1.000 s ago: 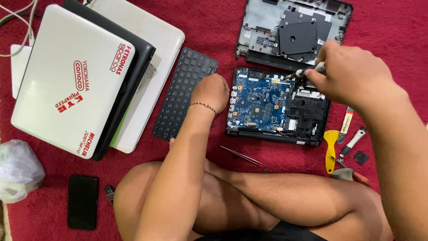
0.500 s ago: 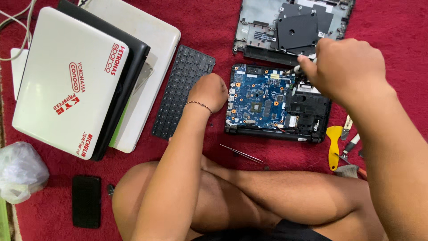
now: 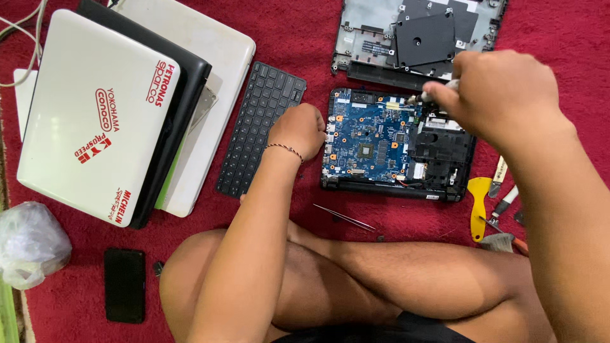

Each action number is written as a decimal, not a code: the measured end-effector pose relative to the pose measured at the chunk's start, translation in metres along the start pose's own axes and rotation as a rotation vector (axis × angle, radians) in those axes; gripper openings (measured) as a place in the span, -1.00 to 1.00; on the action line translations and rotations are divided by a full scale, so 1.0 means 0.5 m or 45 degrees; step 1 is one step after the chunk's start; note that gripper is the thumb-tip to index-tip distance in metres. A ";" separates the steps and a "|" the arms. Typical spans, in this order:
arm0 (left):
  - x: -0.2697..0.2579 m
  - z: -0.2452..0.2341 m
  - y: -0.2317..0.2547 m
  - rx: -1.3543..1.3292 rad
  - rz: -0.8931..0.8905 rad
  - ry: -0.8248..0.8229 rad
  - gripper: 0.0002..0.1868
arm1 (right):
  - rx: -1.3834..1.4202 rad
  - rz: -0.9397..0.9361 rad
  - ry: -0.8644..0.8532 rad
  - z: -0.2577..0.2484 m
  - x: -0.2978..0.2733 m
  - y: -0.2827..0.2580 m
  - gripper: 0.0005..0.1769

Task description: The person is repairing a disassembled laptop while sitting on the floor. They use tweezers to adjust small components on the motherboard and a screwdriver to tighten screws, then place a metal shield over the board.

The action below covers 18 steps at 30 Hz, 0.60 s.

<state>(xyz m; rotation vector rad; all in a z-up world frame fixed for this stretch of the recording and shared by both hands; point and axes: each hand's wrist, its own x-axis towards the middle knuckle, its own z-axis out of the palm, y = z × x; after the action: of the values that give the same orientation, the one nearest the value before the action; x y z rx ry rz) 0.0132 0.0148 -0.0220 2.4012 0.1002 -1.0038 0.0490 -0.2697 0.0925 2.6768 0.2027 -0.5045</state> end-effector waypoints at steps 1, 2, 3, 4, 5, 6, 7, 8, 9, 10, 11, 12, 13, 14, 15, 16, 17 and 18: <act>0.001 0.001 -0.001 -0.004 -0.010 0.003 -0.80 | 0.206 -0.017 -0.079 -0.020 -0.007 0.000 -0.34; 0.002 0.004 -0.001 -0.008 -0.021 0.004 -0.79 | 0.413 -0.033 -0.160 -0.040 -0.015 -0.001 -0.29; 0.004 0.004 -0.002 -0.009 -0.021 0.004 -0.79 | 0.412 -0.033 -0.160 -0.032 -0.011 0.000 -0.29; 0.006 0.006 -0.002 -0.003 -0.021 0.012 -0.78 | 0.407 -0.040 -0.156 -0.023 -0.008 0.000 -0.38; 0.007 0.008 -0.002 0.004 -0.022 0.020 -0.77 | 0.401 -0.047 -0.151 -0.014 -0.004 0.001 -0.46; 0.007 0.008 -0.001 0.003 -0.023 0.020 -0.77 | 0.401 -0.049 -0.151 -0.003 0.000 0.005 -0.46; 0.007 0.007 0.000 0.000 -0.017 0.025 -0.76 | 0.345 -0.059 -0.102 0.007 0.005 0.009 -0.45; 0.005 0.007 0.000 -0.001 -0.011 0.029 -0.75 | 0.290 -0.070 -0.054 0.018 0.009 0.012 -0.43; 0.001 0.006 -0.001 -0.001 -0.013 0.028 -0.75 | 0.291 -0.071 -0.055 0.017 0.012 0.011 -0.43; 0.000 0.005 0.001 -0.003 -0.009 0.030 -0.76 | 0.271 -0.047 -0.079 0.014 0.015 0.013 -0.37; -0.002 0.004 0.004 -0.004 -0.005 0.032 -0.76 | 0.250 -0.023 -0.102 0.012 0.018 0.015 -0.32; -0.002 0.004 0.006 -0.006 -0.003 0.031 -0.76 | 0.247 -0.021 -0.102 0.014 0.017 0.015 -0.32; -0.001 0.005 0.007 -0.003 -0.012 0.027 -0.76 | 0.240 -0.022 -0.099 0.015 0.016 0.014 -0.31; -0.002 0.004 0.007 -0.001 -0.024 0.024 -0.75 | 0.234 -0.026 -0.094 0.016 0.017 0.011 -0.31; -0.003 0.006 0.004 -0.003 -0.026 0.026 -0.75 | 0.232 -0.029 -0.092 0.013 0.015 0.008 -0.31; -0.001 0.007 0.004 -0.007 -0.013 0.031 -0.78 | 0.258 -0.008 -0.093 0.009 0.013 0.006 -0.32; 0.000 0.009 0.004 -0.010 -0.001 0.036 -0.80 | 0.284 0.012 -0.093 0.006 0.011 0.005 -0.32; 0.001 0.010 0.003 -0.010 0.003 0.039 -0.80 | 0.283 0.015 -0.089 0.008 0.009 0.005 -0.32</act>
<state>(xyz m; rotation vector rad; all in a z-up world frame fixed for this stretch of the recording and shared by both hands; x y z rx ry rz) 0.0106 0.0109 -0.0245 2.4096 0.1119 -0.9641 0.0524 -0.2735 0.0886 2.8671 0.1165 -0.6506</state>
